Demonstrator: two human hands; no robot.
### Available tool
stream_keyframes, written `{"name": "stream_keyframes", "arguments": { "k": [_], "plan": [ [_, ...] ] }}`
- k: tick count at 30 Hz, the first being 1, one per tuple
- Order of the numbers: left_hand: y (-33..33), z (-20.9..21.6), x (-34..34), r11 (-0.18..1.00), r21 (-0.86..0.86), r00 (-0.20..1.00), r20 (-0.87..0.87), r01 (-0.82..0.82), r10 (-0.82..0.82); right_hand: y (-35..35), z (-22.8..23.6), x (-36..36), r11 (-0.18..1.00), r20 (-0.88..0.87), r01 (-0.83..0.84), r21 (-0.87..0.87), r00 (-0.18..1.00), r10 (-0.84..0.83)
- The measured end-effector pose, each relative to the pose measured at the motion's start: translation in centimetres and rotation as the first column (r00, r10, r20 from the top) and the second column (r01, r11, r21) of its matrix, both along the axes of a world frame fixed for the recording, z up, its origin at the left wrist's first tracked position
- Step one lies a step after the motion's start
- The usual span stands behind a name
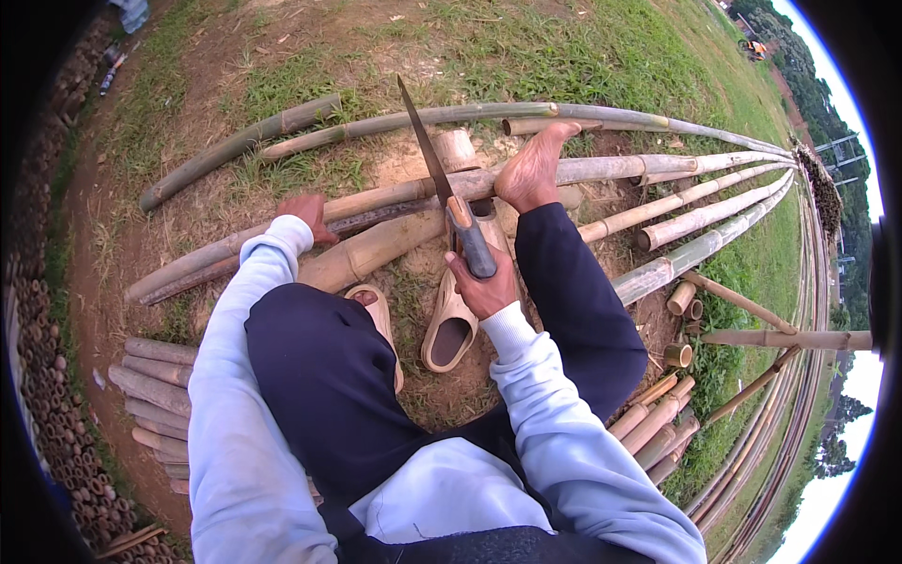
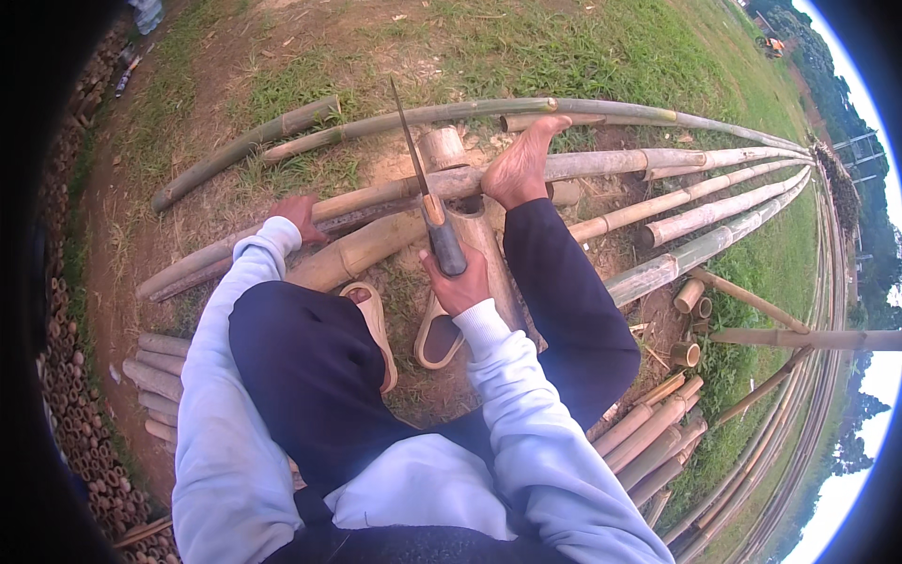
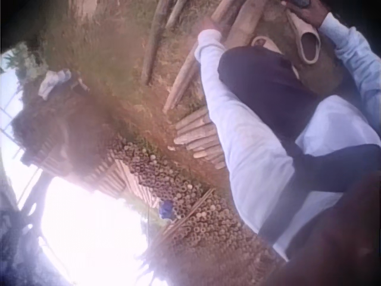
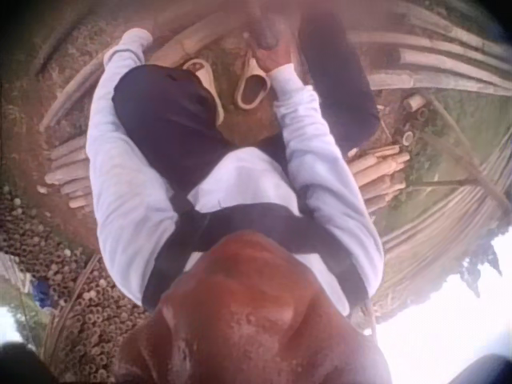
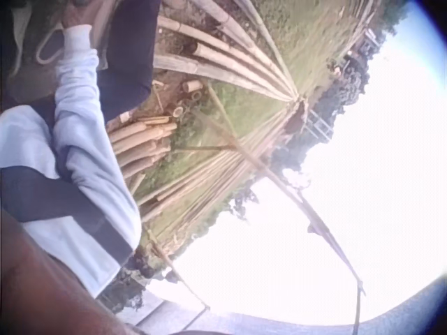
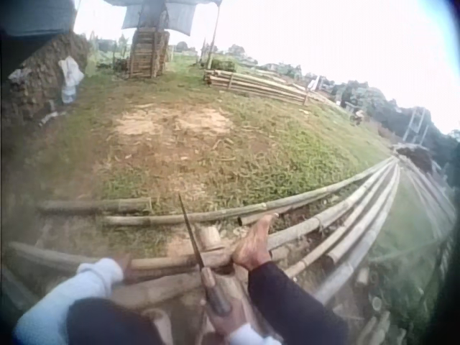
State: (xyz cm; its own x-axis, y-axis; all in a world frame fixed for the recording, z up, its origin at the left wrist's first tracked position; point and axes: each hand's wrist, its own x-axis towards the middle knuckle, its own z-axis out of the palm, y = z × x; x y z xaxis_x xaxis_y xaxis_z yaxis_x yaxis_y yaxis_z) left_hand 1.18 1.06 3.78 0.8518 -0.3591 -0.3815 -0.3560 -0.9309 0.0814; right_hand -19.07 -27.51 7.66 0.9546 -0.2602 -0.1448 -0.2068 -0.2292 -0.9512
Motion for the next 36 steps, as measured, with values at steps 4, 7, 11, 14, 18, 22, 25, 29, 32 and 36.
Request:
{"name": "stream_keyframes", "arguments": {
  "k": [4,7,11,14,18,22,25,29,32,36],
  "plan": [
    [0.3,0.0,0.3,1.0,0.01,1.0,-0.012,0.026,-0.026,0.3,0.8,-2.5,0.998,0.05,-0.009,-0.064,0.999,0.012],
    [0.0,-0.1,0.1,1.0,0.015,0.999,-0.023,0.024,-0.023,0.8,4.3,-11.8,0.998,-0.069,0.056,0.028,0.996,-0.054],
    [0.2,0.6,-0.2,0.999,0.044,1.0,-0.028,-0.01,0.012,0.3,7.5,-18.6,0.998,-0.095,-0.031,-0.062,0.995,0.025],
    [0.6,0.4,-0.5,0.999,0.045,1.0,0.008,-0.016,0.016,-0.6,4.8,-11.4,0.998,-0.079,-0.035,-0.054,0.996,0.03],
    [-1.0,0.2,-0.4,1.0,-0.016,0.999,0.036,0.017,-0.016,-1.4,1.4,0.3,0.997,0.028,0.002,-0.075,1.0,0.0],
    [0.5,0.5,-0.9,1.0,0.0,0.995,0.097,0.026,-0.026,-0.5,2.1,-6.2,0.998,0.009,-0.011,-0.068,1.0,0.011],
    [0.0,0.4,-0.8,0.999,0.029,0.998,0.054,0.035,-0.036,0.2,6.2,-16.9,0.996,-0.189,0.044,0.08,0.981,-0.029],
    [0.7,0.6,-0.7,1.0,-0.004,0.999,0.046,0.01,-0.01,0.1,8.2,-16.4,1.0,-0.093,0.009,-0.027,0.996,-0.011],
    [-0.4,0.5,-0.9,1.0,-0.001,0.998,0.065,0.01,-0.01,-0.8,3.1,-5.6,0.986,0.023,0.049,-0.162,0.999,-0.046],
    [-0.9,0.9,-0.3,1.0,-0.006,0.999,0.051,0.016,-0.016,-0.9,2.0,1.4,0.987,0.007,-0.015,-0.161,1.0,0.016]
  ]
}}
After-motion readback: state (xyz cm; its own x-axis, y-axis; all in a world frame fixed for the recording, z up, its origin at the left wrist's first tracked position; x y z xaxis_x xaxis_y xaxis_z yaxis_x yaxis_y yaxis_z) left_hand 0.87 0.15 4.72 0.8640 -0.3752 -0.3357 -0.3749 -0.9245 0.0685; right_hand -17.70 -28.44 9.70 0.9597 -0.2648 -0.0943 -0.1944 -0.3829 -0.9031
